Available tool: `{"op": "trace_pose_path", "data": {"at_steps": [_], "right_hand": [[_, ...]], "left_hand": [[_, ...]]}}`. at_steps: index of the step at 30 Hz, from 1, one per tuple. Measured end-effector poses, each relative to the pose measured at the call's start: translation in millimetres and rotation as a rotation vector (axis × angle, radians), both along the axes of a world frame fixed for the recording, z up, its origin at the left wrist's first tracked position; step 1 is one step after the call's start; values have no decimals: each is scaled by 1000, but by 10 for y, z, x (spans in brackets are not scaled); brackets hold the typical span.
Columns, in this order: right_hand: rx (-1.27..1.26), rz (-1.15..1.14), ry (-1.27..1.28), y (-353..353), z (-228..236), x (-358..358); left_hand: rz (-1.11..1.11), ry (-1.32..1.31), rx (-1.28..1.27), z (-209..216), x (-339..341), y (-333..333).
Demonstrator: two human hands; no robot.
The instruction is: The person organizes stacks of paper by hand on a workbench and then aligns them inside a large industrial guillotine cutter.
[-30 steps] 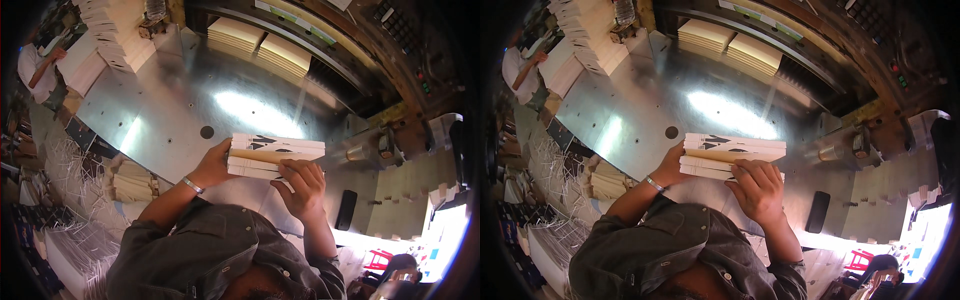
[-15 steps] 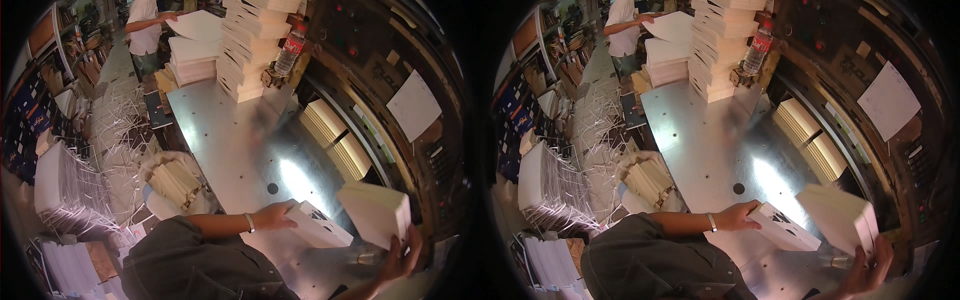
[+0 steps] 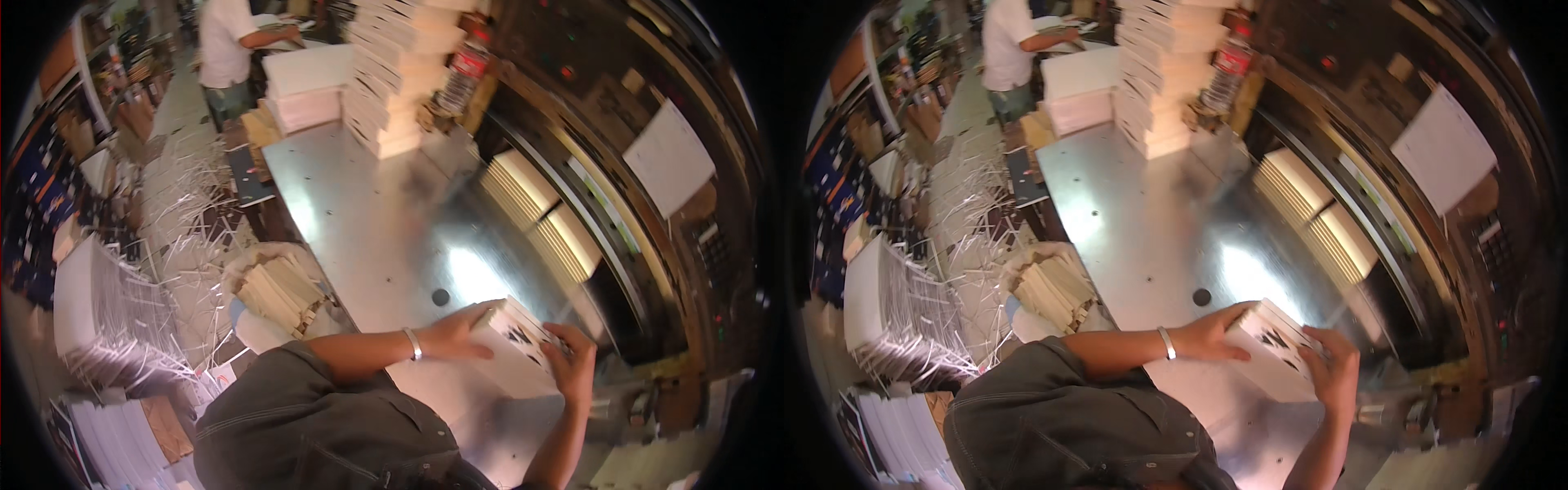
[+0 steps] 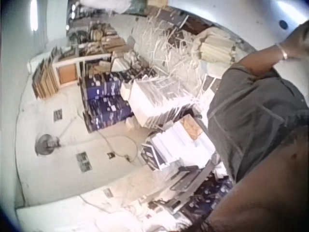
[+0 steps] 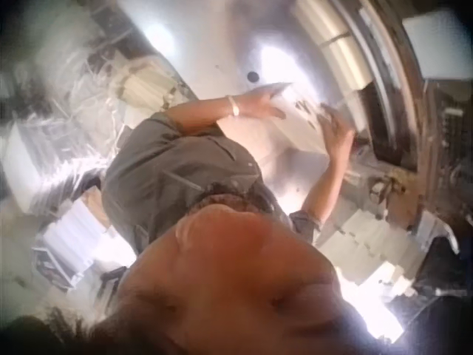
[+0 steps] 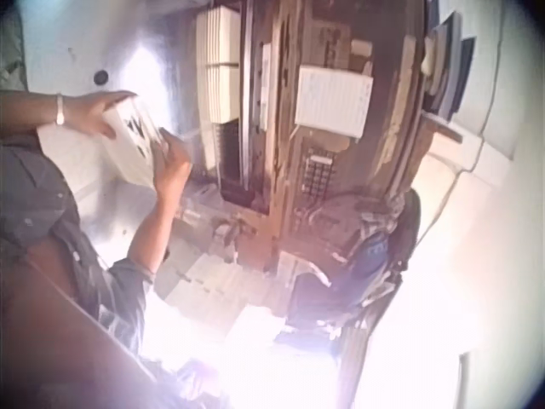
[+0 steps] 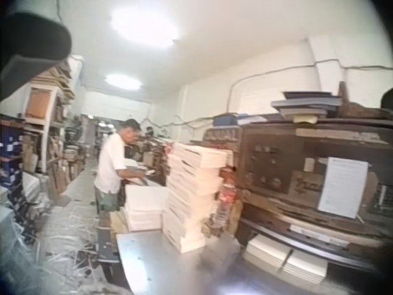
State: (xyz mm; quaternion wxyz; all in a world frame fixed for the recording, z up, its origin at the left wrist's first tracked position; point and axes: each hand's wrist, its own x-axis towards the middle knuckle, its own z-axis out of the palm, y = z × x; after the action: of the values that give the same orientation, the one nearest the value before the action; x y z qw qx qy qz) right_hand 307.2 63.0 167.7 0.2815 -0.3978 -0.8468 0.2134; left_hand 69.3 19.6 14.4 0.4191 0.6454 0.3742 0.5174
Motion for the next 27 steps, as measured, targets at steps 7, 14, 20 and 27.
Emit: {"op": "trace_pose_path", "data": {"at_steps": [7,14,20,27], "right_hand": [[-437,25,718,8,-544,688],[-485,-345,671,-477,-1614,624],[-229,-572,483,-658,-1591,256],[-213,-559,619,-822,-1798,237]], "left_hand": [[-35,-74,-97,38,-67,14],[-45,-172,-133,-130,24,29],[64,-122,-200,-219,-81,-87],[37,-47,-40,-56,-99,-166]]}}
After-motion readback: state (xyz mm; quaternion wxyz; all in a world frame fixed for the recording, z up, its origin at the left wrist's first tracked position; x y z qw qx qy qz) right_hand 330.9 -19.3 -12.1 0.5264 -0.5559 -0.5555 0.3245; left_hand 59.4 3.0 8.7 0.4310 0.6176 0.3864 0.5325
